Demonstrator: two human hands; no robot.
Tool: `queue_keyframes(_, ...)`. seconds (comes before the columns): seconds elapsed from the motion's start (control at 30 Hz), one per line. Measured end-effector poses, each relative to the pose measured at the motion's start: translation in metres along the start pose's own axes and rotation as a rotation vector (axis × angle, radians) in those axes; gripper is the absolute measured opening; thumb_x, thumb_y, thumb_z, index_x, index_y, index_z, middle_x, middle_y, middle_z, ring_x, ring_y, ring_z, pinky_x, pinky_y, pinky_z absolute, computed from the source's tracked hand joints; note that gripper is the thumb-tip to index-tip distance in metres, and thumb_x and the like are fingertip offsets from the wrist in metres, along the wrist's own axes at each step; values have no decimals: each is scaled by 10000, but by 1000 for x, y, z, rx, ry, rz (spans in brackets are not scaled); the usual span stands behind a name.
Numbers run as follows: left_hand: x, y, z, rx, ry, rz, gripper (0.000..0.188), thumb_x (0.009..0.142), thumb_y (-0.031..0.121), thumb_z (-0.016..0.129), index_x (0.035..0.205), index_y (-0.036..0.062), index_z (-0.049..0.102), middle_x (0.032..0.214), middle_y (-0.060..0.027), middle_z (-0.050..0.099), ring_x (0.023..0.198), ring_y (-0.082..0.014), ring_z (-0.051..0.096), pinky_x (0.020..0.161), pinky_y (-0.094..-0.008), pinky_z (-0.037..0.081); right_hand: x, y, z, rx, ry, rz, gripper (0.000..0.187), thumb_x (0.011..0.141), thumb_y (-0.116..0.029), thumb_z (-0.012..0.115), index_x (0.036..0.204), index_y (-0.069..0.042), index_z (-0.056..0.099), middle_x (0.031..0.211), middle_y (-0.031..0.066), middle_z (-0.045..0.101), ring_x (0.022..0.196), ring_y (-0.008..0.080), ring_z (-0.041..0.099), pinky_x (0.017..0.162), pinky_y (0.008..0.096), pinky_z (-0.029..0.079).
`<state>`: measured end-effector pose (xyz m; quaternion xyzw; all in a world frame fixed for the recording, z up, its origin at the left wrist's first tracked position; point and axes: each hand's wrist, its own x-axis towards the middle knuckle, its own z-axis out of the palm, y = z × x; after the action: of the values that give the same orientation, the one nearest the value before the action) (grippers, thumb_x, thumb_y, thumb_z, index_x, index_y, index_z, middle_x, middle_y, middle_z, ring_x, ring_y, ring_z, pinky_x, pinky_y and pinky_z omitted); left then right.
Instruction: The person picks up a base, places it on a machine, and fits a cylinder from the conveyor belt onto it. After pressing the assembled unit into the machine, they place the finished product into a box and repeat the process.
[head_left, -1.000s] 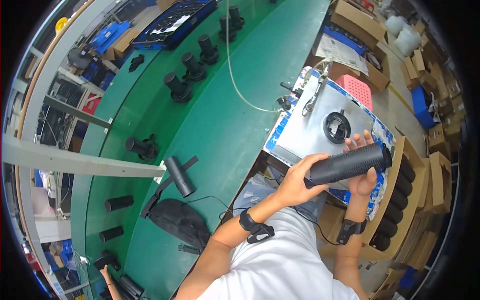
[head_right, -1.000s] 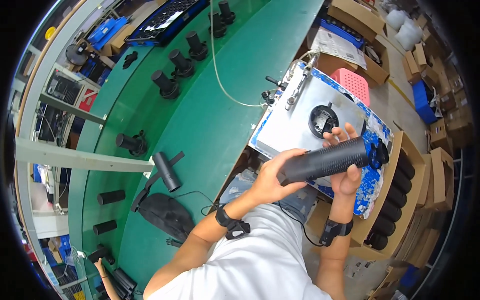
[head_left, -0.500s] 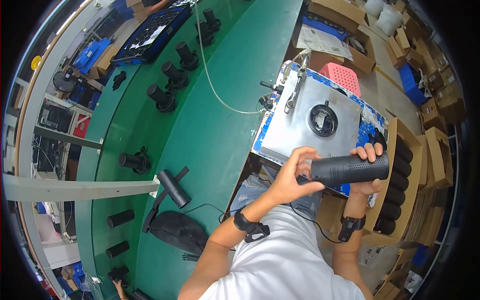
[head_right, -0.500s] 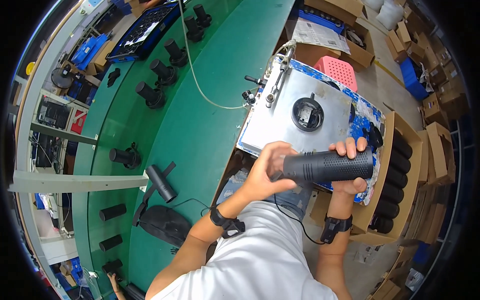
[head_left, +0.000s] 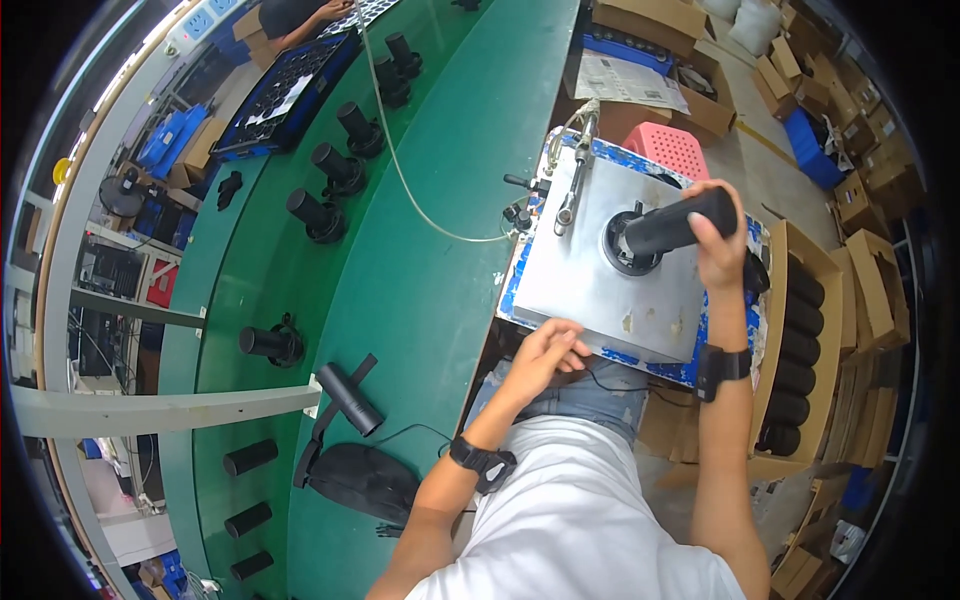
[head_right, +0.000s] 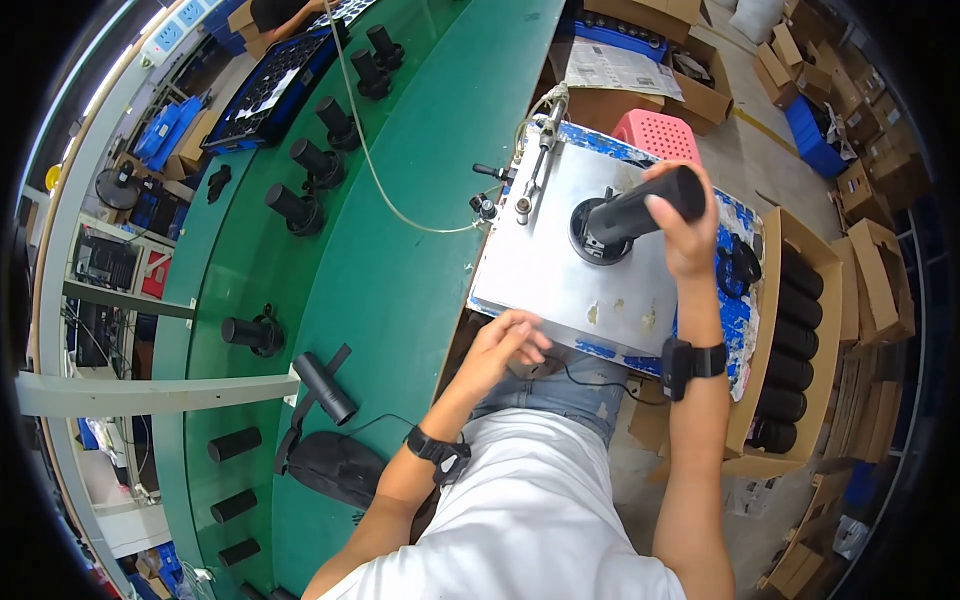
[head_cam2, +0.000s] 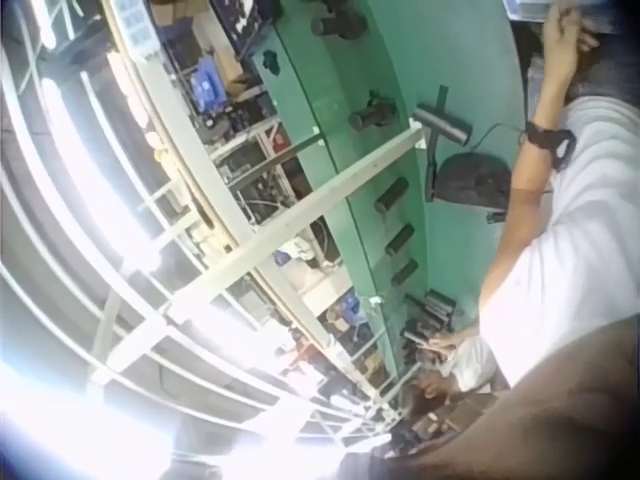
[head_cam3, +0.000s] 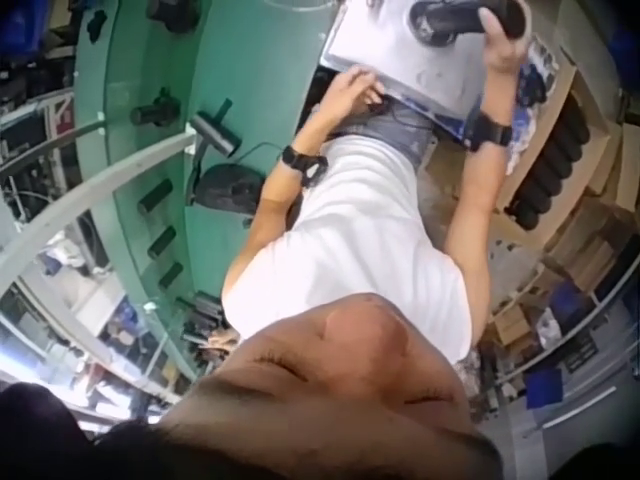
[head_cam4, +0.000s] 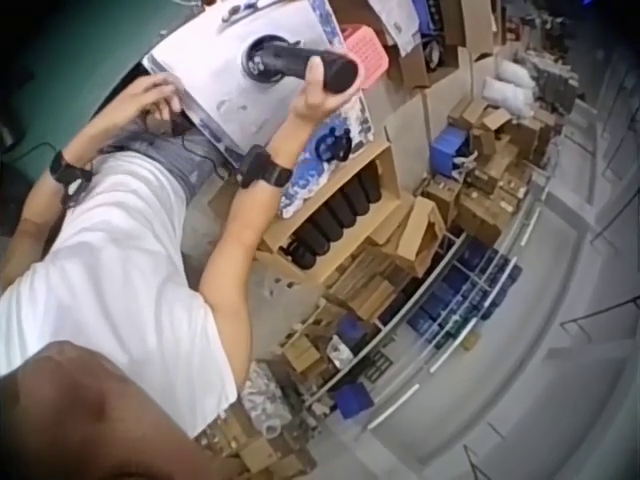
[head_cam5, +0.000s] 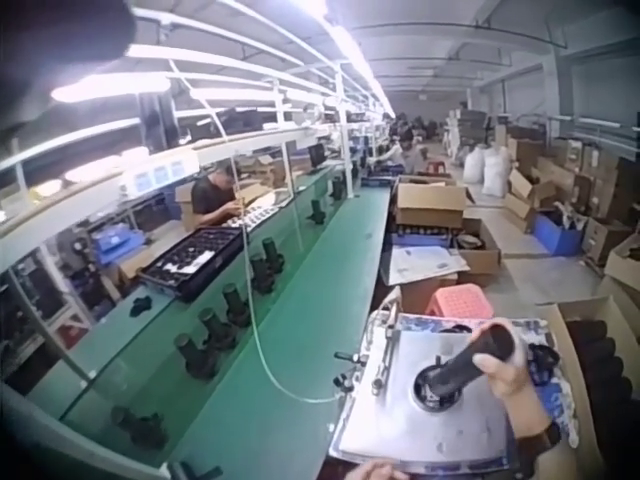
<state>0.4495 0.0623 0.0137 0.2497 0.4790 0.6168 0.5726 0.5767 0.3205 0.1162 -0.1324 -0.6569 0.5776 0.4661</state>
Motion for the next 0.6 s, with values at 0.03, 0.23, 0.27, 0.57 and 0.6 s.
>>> queue_keyframes(0.03, -4, 0, -4, 0, -8, 1, 271, 991, 241, 463, 1150, 36, 539, 947, -91, 658, 765, -120, 617, 685, -232, 483, 2, 7, 0, -109, -16, -4, 447, 734, -62, 650, 1147, -12, 488, 1047, 106, 563, 1016, 198, 539, 951, 329, 402)
queue_keyframes(0.23, -23, -11, -30, -29, 137, -61, 221, 980, 205, 472, 1096, 37, 557, 911, -74, 659, 767, -113, 619, 697, -233, 488, 8, 4, 20, -310, -269, 30, 431, 698, -86, 712, 1085, -49, 525, 1001, 72, 589, 972, 162, 554, 907, 302, 420)
queue_keyframes(0.27, -27, -12, -33, -45, 148, -71, 212, 977, 198, 476, 1087, 36, 556, 910, -74, 658, 767, -113, 619, 697, -229, 488, 3, 6, 29, -322, -318, 34, 429, 700, -88, 716, 1082, -48, 526, 999, 68, 591, 965, 159, 556, 901, 297, 423)
queue_keyframes(0.57, -21, -21, -31, -76, 131, -62, 186, 977, 173, 474, 1070, 41, 565, 898, -69, 657, 770, -107, 615, 698, -225, 483, -25, 55, 59, -403, 219, -14, 364, 764, -61, 723, 1076, -26, 538, 967, 49, 612, 900, 128, 577, 836, 259, 455)
queue_keyframes(0.6, -19, -25, -31, -82, 134, -56, 186, 977, 173, 474, 1070, 41, 565, 898, -69, 657, 770, -107, 615, 698, -225, 483, -31, 61, 63, -489, 383, -118, 362, 767, -66, 732, 1072, -24, 541, 966, 50, 617, 901, 126, 581, 833, 257, 458)
